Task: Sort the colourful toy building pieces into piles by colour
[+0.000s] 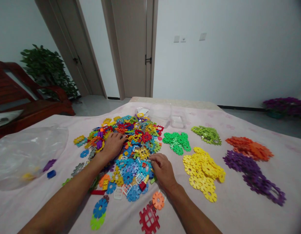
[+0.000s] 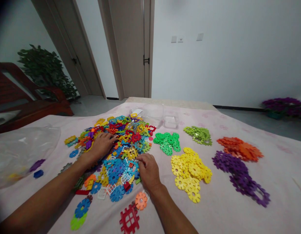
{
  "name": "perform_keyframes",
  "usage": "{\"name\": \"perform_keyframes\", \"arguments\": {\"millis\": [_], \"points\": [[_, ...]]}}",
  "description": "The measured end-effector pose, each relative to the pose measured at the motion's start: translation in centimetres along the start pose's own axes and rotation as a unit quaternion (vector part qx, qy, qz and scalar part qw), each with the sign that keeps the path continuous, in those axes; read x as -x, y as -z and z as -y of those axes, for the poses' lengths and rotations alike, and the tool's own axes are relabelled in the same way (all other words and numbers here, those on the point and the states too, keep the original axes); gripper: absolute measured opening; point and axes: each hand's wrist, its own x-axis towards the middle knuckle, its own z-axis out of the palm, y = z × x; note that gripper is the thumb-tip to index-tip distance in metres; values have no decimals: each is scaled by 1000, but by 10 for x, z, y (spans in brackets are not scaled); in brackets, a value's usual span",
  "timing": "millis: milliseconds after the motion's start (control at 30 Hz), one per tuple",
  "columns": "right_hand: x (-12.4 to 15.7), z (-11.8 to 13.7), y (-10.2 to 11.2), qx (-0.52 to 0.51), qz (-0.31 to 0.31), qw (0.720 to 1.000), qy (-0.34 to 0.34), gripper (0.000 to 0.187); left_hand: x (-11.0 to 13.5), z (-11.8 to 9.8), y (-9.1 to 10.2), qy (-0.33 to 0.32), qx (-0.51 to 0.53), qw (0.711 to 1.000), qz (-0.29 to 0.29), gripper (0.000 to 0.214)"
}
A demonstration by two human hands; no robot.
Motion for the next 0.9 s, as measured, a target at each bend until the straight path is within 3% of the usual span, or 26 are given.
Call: {"name": "perform_keyframes", "arguments": {"millis": [233,467,600,733,833,900], "points": [[-1,4,2,4,7,1000,3,24,28,36,9,65,6,998,1,37],[-1,3,2,10,9,1000,5,23,39,64,8,114,55,992,-1,40],[-1,1,2,14,14,1000,4,24,43,62,9,46,69,996,-27,27],[-1,2,2,17,18,1000,6,25,42,58,12,-12,78,996,30,25],[-1,3,3,20,22,1000,5,25,38,62,14,-16,78,994,75,35],[-1,3,3,21,23,1000,5,26,37,66,14,-12,81,992,94,29]]}}
